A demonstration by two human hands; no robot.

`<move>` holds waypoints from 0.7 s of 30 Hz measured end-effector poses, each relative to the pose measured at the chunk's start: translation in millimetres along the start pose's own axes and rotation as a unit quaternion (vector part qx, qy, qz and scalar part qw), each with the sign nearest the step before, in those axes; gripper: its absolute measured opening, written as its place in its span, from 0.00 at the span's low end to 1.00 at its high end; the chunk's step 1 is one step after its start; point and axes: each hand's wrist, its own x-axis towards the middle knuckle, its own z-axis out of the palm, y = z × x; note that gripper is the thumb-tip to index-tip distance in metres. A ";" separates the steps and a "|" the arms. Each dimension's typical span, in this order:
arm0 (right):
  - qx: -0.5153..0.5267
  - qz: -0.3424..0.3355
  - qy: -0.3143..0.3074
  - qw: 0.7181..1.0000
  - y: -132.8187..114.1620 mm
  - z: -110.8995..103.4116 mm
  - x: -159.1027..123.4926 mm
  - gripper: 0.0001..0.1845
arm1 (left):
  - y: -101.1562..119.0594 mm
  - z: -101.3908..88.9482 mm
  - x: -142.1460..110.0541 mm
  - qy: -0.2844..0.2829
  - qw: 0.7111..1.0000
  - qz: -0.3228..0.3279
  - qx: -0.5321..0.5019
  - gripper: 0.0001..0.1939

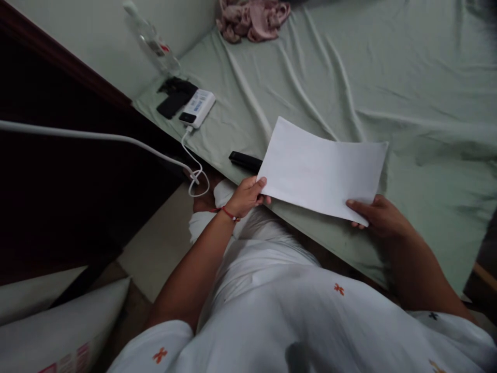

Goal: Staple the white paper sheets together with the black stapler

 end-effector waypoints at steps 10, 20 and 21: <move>-0.058 0.027 0.077 0.995 5.5 -1.6 -17.7 0.26 | 2.3 -3.1 -5.2 0.029 0.989 -0.114 -0.086 0.21; -0.004 -0.014 0.090 0.996 1.1 1.8 -3.8 0.20 | 11.3 -22.4 -4.4 0.140 0.989 -0.055 -0.012 0.08; 0.011 -0.024 0.095 0.995 3.4 1.0 -0.9 0.18 | 9.2 -24.5 -2.6 0.165 0.986 -0.037 0.010 0.07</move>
